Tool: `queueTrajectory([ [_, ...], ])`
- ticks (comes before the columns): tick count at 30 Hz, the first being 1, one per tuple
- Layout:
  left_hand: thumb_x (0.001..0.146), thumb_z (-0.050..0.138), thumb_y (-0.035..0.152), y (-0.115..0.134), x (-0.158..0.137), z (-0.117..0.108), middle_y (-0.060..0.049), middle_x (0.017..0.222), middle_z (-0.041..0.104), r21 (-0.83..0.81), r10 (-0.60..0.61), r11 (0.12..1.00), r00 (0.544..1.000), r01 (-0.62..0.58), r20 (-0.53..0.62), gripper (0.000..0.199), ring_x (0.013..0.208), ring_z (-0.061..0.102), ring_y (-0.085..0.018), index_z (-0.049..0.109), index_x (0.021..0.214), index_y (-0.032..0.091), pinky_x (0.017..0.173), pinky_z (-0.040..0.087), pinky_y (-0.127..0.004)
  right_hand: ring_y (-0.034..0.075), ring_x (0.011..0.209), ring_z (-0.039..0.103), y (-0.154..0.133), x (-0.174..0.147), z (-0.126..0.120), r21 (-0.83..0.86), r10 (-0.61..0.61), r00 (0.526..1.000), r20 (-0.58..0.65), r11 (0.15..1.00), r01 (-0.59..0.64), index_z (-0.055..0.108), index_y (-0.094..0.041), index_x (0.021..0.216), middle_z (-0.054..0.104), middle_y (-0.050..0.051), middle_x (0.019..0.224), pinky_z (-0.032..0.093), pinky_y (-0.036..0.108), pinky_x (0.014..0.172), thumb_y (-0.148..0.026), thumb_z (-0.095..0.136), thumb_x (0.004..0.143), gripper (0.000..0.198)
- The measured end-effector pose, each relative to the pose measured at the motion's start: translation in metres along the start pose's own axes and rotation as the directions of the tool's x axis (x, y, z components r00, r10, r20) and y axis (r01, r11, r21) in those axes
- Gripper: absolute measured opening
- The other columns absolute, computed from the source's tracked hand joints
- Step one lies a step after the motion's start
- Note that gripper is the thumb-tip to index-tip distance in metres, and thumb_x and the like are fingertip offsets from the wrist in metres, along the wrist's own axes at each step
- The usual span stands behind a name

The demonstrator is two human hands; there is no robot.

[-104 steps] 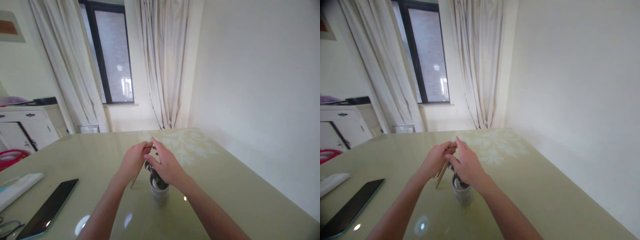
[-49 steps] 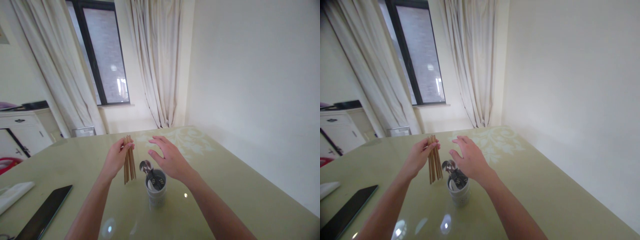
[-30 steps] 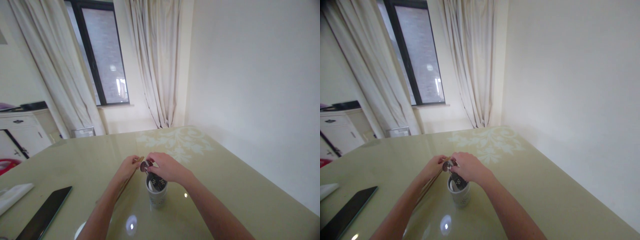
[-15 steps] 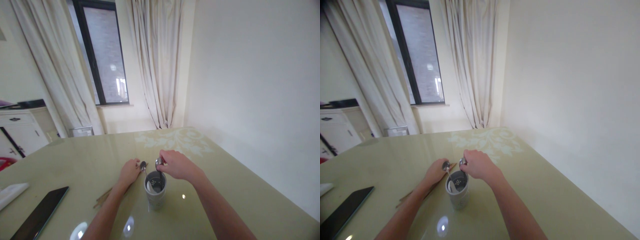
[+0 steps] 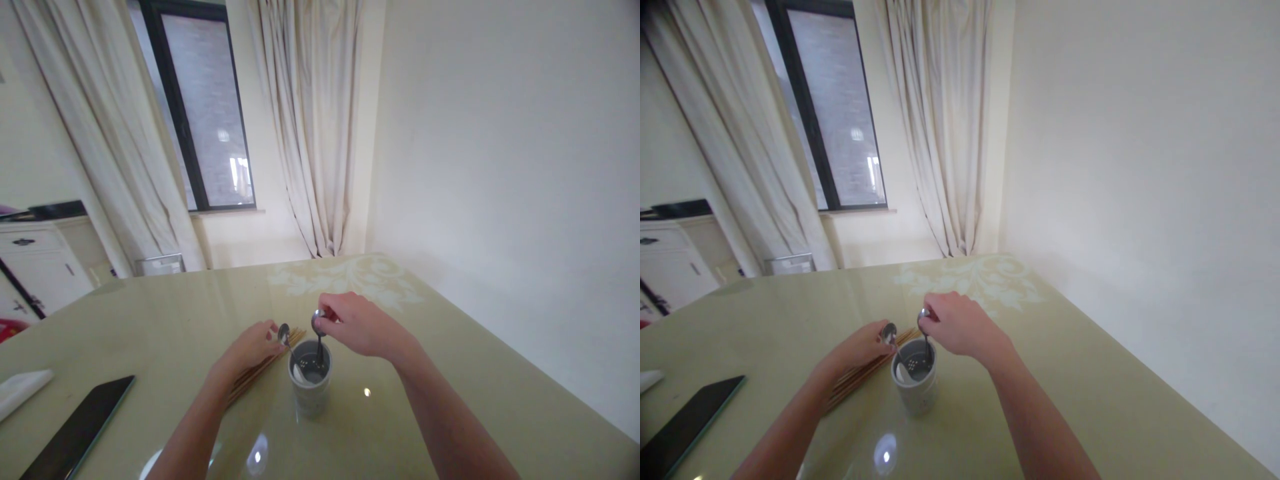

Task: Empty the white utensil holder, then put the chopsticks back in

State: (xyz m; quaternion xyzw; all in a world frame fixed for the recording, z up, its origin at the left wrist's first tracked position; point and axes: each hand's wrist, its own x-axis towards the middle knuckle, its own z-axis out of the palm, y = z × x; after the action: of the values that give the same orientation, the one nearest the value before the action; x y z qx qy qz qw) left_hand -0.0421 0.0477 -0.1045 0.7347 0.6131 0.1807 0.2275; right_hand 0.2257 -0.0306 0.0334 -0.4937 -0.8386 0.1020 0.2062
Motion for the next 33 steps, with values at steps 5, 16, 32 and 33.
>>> queueTrajectory([
  [5,0.094,0.054,0.044,0.047,-0.020,-0.052,-0.012,0.113,0.075,-0.106,0.121,0.975,0.868,-0.195,-0.481,0.036,0.097,0.071,-0.025,0.066,0.116,0.018,0.088,0.056,-0.040,0.014,0.066,0.062,-0.006,-0.007,-0.021,0.390,0.113,0.907,-0.407,0.919,0.061,0.062,-0.020,0.081,0.067,-0.001,0.073,0.042,0.026,0.061,-0.030,0.063,0.096,0.018],
  [16,0.107,0.049,0.034,0.133,-0.088,-0.076,-0.002,0.098,0.075,0.152,0.554,0.802,0.625,-0.577,-0.549,0.022,0.091,0.068,-0.018,0.069,0.110,0.024,0.088,0.052,-0.030,0.016,0.081,0.073,-0.033,0.001,0.003,0.800,0.098,0.898,-0.428,0.504,0.326,0.068,-0.019,0.093,0.076,0.003,0.089,0.058,0.027,0.070,-0.041,0.071,0.095,0.022],
  [32,0.100,0.047,0.019,-0.015,0.003,-0.027,-0.012,0.108,0.077,0.144,-0.031,0.987,0.951,0.078,-0.307,0.023,0.101,0.070,-0.025,0.069,0.102,0.018,0.090,0.049,-0.034,0.022,0.111,0.067,-0.020,0.011,0.050,0.134,-0.375,0.926,0.037,0.920,0.367,0.070,-0.022,0.123,0.070,0.007,0.121,0.049,0.031,0.099,-0.014,0.061,0.099,0.027],
  [33,0.099,0.047,0.018,-0.021,0.005,-0.020,-0.012,0.107,0.077,0.142,-0.045,0.986,0.953,0.091,-0.298,0.022,0.100,0.070,-0.025,0.070,0.101,0.017,0.089,0.049,-0.034,0.021,0.108,0.067,-0.019,0.012,0.051,0.118,-0.356,0.934,0.022,0.929,0.351,0.070,-0.023,0.121,0.070,0.006,0.119,0.049,0.030,0.096,-0.012,0.060,0.099,0.026],
])
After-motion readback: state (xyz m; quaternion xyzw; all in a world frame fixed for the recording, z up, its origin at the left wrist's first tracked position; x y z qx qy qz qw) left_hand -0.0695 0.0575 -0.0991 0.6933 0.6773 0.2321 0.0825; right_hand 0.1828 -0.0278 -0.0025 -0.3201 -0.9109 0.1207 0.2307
